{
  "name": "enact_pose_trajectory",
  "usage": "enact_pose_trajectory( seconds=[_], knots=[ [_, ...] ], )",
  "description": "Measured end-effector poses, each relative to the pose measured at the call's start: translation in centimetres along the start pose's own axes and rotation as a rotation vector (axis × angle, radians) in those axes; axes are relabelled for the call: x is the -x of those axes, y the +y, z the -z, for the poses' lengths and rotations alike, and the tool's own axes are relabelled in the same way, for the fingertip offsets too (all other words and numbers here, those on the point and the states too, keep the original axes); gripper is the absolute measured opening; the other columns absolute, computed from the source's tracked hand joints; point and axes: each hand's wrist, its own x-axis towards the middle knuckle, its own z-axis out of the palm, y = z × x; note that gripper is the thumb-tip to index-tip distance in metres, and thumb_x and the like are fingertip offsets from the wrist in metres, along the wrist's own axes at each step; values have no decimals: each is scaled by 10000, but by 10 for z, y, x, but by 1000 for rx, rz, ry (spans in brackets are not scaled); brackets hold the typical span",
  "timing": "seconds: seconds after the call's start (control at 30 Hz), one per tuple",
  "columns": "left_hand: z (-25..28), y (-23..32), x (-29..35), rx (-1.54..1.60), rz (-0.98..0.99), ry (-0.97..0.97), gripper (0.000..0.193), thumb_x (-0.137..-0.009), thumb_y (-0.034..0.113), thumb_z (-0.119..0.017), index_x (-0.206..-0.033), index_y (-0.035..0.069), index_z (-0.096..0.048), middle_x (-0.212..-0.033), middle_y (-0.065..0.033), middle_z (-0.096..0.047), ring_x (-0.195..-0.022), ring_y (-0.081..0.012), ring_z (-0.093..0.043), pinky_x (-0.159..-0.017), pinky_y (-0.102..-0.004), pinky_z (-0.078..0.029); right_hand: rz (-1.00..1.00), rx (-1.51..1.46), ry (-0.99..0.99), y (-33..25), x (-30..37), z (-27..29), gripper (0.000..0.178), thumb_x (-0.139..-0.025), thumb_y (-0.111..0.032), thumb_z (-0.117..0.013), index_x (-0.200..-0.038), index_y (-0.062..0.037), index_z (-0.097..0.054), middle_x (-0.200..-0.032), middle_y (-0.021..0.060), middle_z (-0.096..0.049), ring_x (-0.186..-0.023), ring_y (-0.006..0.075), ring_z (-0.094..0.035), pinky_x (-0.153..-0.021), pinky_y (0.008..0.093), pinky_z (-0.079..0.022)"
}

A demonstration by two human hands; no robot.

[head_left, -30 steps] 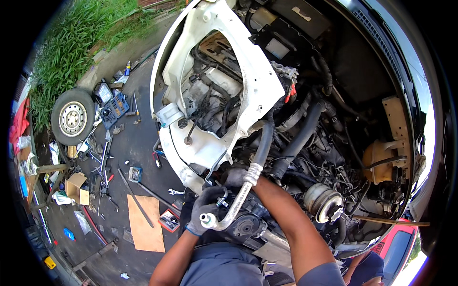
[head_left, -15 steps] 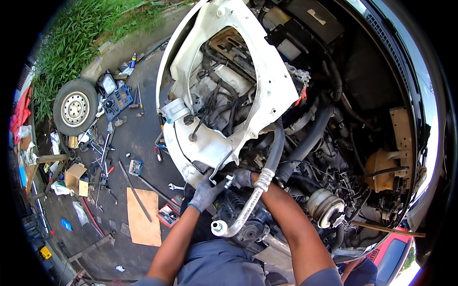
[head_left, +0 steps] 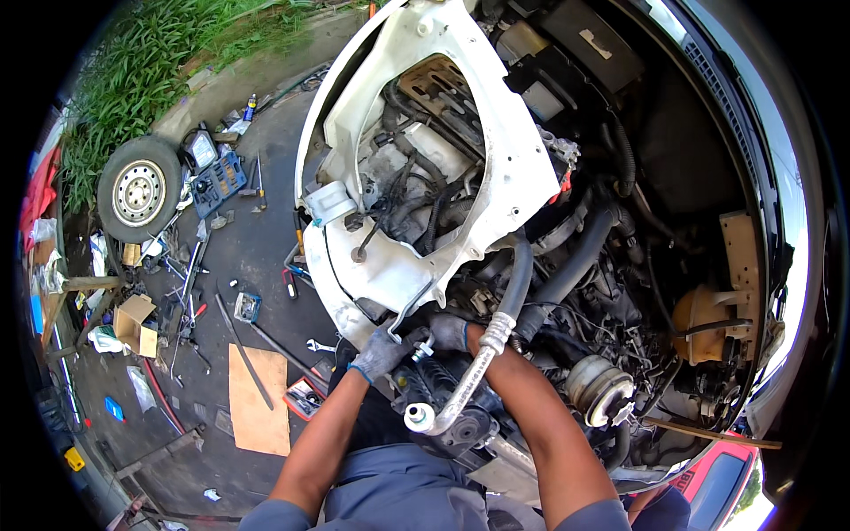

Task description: The person works on a car engine with the hood open, handling hoses and engine components with gloved hands. A second person stands nearby holding a phone. The primary actions involve reaching into the engine bay, adjusting parts, and manipulating hoses.

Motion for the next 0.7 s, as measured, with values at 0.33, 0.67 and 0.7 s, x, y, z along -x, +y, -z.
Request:
enact_pose_trajectory(
  seconds=[0.33, 0.67, 0.7],
  knots=[
    [-6, -16, 1, 218, -11, -73, 282, -1060, 158, -821, -1319, 48, -816, -1239, -88, -840, -1115, -190, -766, -1022, -363, -613, -299, -2, -20, -61, 27, 30, 481, -1117, -363, -717, -1520, -104, -749, -1537, 185, -753, -1321, 335, -722, -1172, 444, -547],
    [2, -17, 5, 183, 12, -43, 545, -1107, 202, -790, -1601, 37, -630, -1398, -119, -806, -1284, -204, -740, -1156, -386, -580, -358, -76, -112, -66, 42, 57, 319, -992, -214, -743, -1249, -44, -828, -1131, 155, -820, -996, 251, -736, -912, 434, -617],
    [4, -5, 6, 68, 17, -48, 577, -1107, 211, -796, -1624, 36, -608, -1416, -123, -799, -1312, -209, -731, -1177, -392, -571, -295, -86, -89, -75, 49, 61, 307, -957, -190, -766, -1217, -42, -834, -1075, 135, -820, -968, 226, -722, -889, 435, -615]
  ],
)
